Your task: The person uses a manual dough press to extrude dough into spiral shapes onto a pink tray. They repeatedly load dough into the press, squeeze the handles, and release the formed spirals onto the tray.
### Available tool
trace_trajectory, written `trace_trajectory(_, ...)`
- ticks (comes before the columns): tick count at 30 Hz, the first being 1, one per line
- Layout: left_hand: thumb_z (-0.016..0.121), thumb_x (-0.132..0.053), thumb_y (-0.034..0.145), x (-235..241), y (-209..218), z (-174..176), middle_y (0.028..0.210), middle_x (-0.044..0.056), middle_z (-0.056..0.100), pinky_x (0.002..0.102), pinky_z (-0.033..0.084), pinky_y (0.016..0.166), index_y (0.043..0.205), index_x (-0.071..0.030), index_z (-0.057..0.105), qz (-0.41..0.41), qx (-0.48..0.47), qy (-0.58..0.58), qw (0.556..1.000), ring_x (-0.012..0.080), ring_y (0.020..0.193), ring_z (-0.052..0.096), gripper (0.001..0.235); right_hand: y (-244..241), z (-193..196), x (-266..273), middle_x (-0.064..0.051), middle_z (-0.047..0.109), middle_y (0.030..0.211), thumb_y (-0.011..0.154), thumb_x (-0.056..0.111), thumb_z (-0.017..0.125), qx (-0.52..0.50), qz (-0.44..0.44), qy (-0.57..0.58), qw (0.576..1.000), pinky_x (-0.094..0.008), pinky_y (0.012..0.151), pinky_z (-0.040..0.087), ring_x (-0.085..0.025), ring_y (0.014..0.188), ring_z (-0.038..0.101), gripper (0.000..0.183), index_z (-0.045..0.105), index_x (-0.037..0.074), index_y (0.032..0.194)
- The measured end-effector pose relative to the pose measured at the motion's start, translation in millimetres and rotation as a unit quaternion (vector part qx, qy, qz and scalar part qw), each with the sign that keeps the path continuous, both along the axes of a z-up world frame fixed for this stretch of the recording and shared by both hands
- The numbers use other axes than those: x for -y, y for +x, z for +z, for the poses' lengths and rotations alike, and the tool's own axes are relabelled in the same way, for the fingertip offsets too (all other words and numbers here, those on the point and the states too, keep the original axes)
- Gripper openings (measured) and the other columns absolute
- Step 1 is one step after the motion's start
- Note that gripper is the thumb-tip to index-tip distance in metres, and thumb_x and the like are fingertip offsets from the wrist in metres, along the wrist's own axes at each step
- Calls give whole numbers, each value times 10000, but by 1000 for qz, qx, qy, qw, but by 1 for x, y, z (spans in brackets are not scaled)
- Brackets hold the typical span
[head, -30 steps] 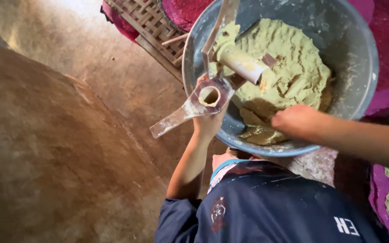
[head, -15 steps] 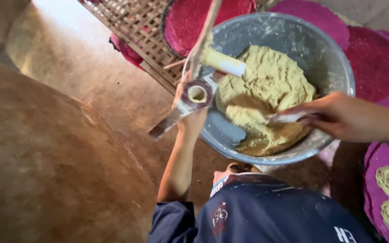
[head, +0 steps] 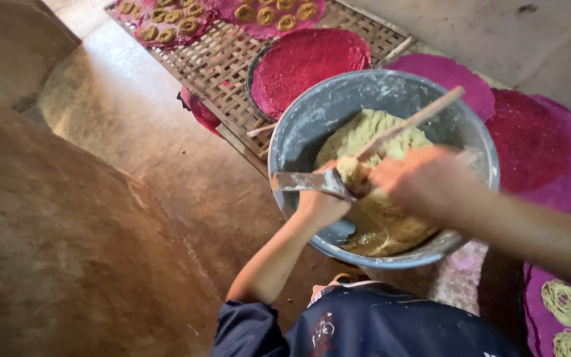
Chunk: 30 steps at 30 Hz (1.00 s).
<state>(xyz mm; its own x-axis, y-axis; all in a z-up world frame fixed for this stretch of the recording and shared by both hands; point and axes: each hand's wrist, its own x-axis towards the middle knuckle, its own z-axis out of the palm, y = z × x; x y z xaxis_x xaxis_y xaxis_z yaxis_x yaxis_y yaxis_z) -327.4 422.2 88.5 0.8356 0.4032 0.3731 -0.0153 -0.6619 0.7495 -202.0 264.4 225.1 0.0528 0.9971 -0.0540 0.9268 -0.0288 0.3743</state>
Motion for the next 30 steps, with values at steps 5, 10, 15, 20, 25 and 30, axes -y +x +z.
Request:
trace_trajectory(5,756,-207,796,-1,-6,-11,1099,81,729,368,559,872,1177,-98,684,-13,-31,-1,999,265,1013,719,403,-9,5,14,-20,656,816,778,141,614,-72,43,43,996,-353,501,562,-196,628,688,217,657,139,990)
trace_trajectory(10,801,-240,773,-24,-10,4,1260,59,698,380,562,839,1250,-98,655,62,17,120,991,263,1052,687,519,12,24,41,-4,661,837,853,176,592,-34,-80,-5,996,-352,514,569,-192,693,704,167,654,216,1003)
trace_trajectory(15,782,-182,727,-8,2,4,1354,50,656,381,571,888,1308,-86,643,-21,39,107,993,252,1132,653,605,-21,-3,-3,-45,671,738,824,174,605,30,30,64,997,-319,512,563,-205,619,713,99,642,102,882)
trace_trajectory(20,827,-231,713,-22,-6,-1,1346,30,662,374,562,835,1271,-118,646,42,-2,169,985,227,1079,655,598,-7,39,24,-31,666,797,814,161,613,-91,-86,19,992,-374,514,574,-233,649,715,105,651,174,911)
trace_trajectory(25,843,-244,756,-33,-2,3,1374,13,663,348,568,814,1318,-132,607,37,31,217,975,209,1047,662,620,-10,37,20,-33,642,746,752,149,631,-45,-1,98,994,-354,483,550,-223,600,702,121,644,133,872)
trace_trajectory(30,795,-178,631,-21,7,-4,1375,69,641,373,572,864,1378,-69,587,-18,81,183,980,274,1111,657,782,-28,8,-11,-71,673,793,800,163,626,14,18,39,999,-307,479,560,-181,601,693,257,649,35,1022)
